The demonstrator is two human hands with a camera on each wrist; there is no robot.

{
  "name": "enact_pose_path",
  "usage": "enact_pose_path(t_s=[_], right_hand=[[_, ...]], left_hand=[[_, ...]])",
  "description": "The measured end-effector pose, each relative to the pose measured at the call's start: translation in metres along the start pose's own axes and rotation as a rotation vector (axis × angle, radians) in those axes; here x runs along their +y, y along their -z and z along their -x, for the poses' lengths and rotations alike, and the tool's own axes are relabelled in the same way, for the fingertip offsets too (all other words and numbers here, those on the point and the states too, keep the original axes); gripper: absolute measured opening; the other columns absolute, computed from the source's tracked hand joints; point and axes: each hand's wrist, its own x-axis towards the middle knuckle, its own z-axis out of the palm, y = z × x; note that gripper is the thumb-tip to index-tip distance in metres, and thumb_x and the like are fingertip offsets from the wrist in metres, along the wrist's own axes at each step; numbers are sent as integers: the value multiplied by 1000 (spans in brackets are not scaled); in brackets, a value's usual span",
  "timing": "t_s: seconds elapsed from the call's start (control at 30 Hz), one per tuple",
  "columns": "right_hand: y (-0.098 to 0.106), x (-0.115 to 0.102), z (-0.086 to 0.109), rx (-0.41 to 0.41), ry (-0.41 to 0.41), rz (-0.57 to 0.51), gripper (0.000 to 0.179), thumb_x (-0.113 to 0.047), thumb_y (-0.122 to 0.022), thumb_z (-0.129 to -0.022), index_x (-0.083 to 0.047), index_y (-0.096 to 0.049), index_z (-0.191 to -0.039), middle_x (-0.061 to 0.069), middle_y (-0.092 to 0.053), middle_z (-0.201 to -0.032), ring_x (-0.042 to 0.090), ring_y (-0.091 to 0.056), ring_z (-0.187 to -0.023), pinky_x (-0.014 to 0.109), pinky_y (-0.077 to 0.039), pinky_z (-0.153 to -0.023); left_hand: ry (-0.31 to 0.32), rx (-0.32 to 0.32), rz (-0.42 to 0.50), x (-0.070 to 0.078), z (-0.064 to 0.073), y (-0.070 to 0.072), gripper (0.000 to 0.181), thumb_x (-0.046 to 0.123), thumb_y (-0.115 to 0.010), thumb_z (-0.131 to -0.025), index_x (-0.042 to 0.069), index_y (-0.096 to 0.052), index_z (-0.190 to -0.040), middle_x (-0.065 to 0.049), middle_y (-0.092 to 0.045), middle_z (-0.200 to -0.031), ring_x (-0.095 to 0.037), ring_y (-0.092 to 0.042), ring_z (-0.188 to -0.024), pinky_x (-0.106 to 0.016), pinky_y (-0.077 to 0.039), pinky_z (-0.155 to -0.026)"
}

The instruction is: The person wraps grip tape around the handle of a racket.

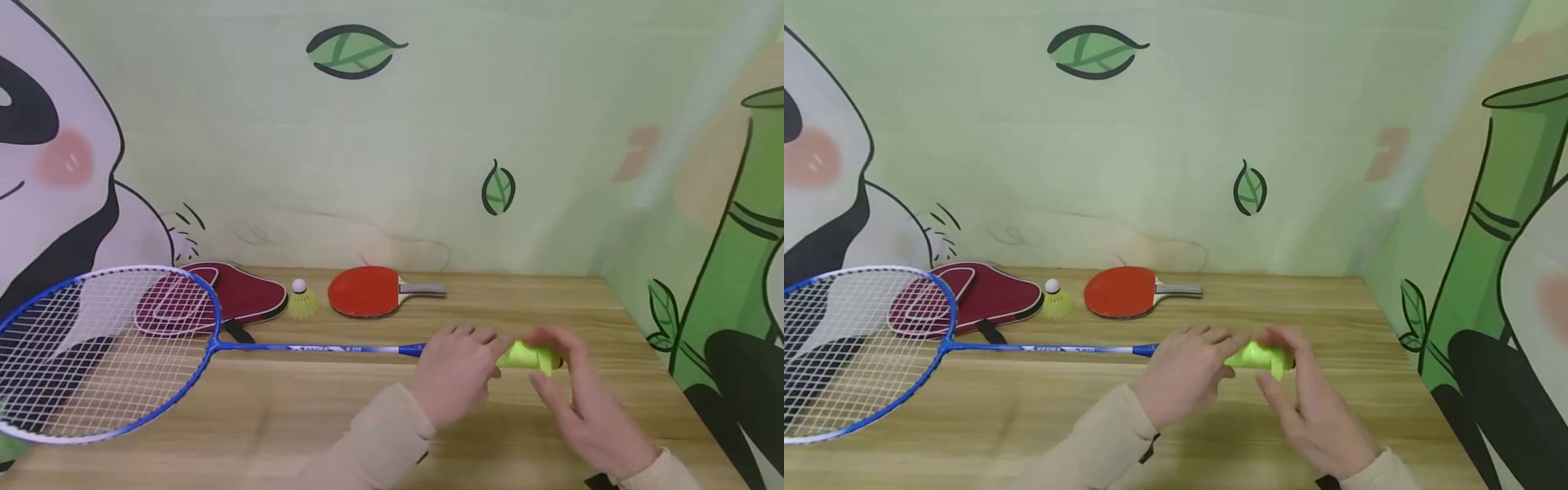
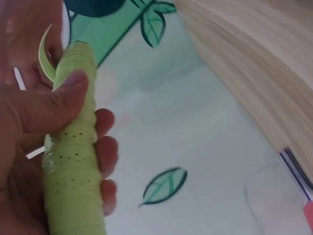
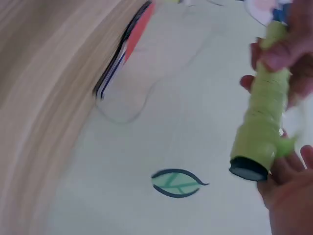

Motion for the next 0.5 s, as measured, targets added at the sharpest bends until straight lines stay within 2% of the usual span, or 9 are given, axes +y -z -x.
enact_pose_path(t_s=[0.1, 0.17, 0.2, 0.23, 0.3, 0.33, 0.4, 0.43, 0.5], right_hand=[[-5, 2, -4, 154, 45, -49, 56, 16, -58, -89, 5, -37, -139, 13, -60, -120, 10, -54, -115, 16, -41, -98], [-10, 5, -9, 286, 79, 0, 42, 1, -61, -93, 9, -46, -132, 17, -62, -115, 14, -55, -115, 18, -41, -99], [-12, 6, -11, 340, 61, 26, 43, 1, -66, -90, 10, -49, -128, 20, -59, -116, 15, -53, -115, 17, -40, -99], [-14, 5, -12, 385, -3, 45, 44, -2, -71, -87, 10, -50, -125, 20, -56, -116, 14, -50, -113, 17, -39, -98], [-15, 3, -14, 411, -215, 28, 47, -12, -73, -88, 10, -47, -121, 20, -50, -115, 14, -47, -107, 16, -39, -93], [-16, 1, -14, 389, -340, -9, 48, -18, -70, -91, 11, -45, -119, 20, -48, -113, 13, -46, -104, 16, -38, -90], [-15, -2, -15, 307, -591, -158, 43, -16, -67, -93, 8, -41, -118, 16, -49, -114, 10, -51, -98, 15, -43, -86], [-15, -3, -15, 259, -683, -227, 42, -25, -60, -98, 7, -42, -118, 16, -53, -113, 9, -55, -96, 16, -46, -83], [-16, -5, -17, 186, -775, -367, 48, -37, -48, -102, 9, -47, -117, 17, -60, -109, 12, -62, -93, 19, -51, -82]], left_hand=[[-14, 83, -46, -4, 2, -2, 45, 30, -75, -86, 23, -62, -128, 10, -67, -106, -12, -63, -92, -25, -52, -82], [-23, 126, -56, -6, 3, -4, 45, 29, -76, -86, 22, -62, -128, 9, -68, -106, -12, -64, -93, -25, -52, -82], [-23, 149, -64, -7, 3, -5, 45, 29, -76, -85, 22, -62, -128, 8, -68, -106, -12, -64, -93, -24, -52, -82], [-22, 172, -75, -8, 4, -5, 45, 28, -77, -84, 22, -63, -127, 8, -68, -106, -12, -64, -92, -24, -52, -81], [-14, 204, -79, -10, 3, -5, 44, 25, -77, -84, 21, -65, -126, 8, -69, -106, -13, -64, -92, -24, -52, -80], [-11, 219, -78, -11, 3, -5, 44, 24, -77, -83, 20, -65, -126, 7, -69, -106, -13, -64, -91, -24, -52, -79], [-5, 246, -80, -12, 2, -4, 44, 22, -78, -83, 19, -65, -125, 6, -70, -104, -13, -64, -90, -23, -52, -77], [-2, 252, -78, -13, 2, -3, 45, 20, -77, -82, 18, -65, -125, 6, -70, -104, -13, -64, -90, -24, -52, -77], [0, 262, -77, -13, 1, 0, 46, 17, -77, -81, 18, -65, -126, 5, -70, -104, -14, -64, -91, -24, -52, -78]])
